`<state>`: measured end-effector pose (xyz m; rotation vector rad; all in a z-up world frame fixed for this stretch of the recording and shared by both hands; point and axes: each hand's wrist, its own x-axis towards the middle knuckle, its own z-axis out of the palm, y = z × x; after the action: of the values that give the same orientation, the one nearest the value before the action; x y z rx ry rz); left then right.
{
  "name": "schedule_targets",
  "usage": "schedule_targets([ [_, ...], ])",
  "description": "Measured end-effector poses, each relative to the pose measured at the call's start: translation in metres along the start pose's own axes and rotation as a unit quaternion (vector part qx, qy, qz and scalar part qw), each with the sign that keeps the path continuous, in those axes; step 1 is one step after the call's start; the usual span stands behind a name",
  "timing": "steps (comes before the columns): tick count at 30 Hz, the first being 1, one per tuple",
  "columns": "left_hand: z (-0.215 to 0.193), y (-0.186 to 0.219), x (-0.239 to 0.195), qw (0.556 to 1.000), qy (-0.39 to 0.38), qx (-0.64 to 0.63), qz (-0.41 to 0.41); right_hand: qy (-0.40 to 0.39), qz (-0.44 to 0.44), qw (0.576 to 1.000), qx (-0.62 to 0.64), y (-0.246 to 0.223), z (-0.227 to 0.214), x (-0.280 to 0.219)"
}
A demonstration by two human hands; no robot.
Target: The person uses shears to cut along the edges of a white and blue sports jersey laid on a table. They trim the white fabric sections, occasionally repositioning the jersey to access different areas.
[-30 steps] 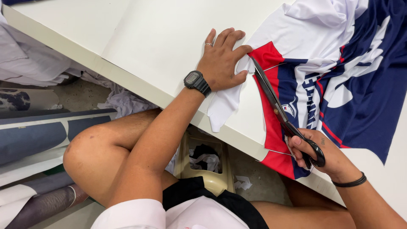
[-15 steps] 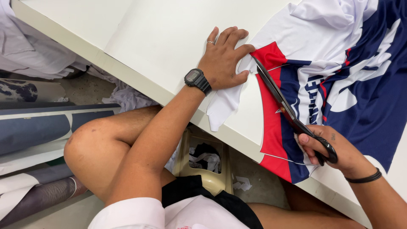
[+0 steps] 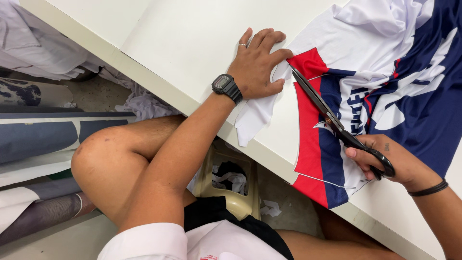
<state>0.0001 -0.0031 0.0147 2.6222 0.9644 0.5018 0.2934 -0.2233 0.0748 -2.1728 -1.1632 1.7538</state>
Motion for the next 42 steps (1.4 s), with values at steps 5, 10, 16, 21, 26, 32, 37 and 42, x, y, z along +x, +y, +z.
schedule_targets([
  [5,0.001,-0.001,0.001,1.0,-0.004,0.001,-0.01,-0.038,-0.049,0.998,0.005,-0.001,-0.006,0.006],
  [10,0.001,0.0,0.002,1.0,-0.003,0.001,-0.008,-0.024,-0.062,0.997,-0.032,0.0,-0.013,0.012],
  [16,0.003,0.0,0.001,1.0,-0.004,-0.001,-0.012,-0.005,-0.057,0.995,-0.082,-0.005,-0.017,0.017],
  [21,0.001,0.0,0.001,1.0,-0.005,-0.004,-0.011,0.017,-0.005,0.992,-0.127,-0.012,-0.022,0.02],
  [26,-0.001,0.001,0.001,1.0,-0.004,-0.008,-0.012,-0.014,-0.049,0.992,-0.112,-0.015,-0.034,0.021],
  [32,0.0,0.002,0.002,1.0,-0.006,-0.006,-0.016,-0.032,-0.071,0.993,-0.094,-0.014,-0.039,0.03],
  [37,-0.003,0.003,0.001,1.0,-0.007,-0.009,-0.019,-0.036,-0.071,0.992,-0.099,-0.017,-0.039,0.031],
  [42,-0.003,0.004,0.001,0.999,-0.019,-0.01,-0.028,-0.025,-0.054,0.986,-0.153,-0.021,-0.043,0.033],
])
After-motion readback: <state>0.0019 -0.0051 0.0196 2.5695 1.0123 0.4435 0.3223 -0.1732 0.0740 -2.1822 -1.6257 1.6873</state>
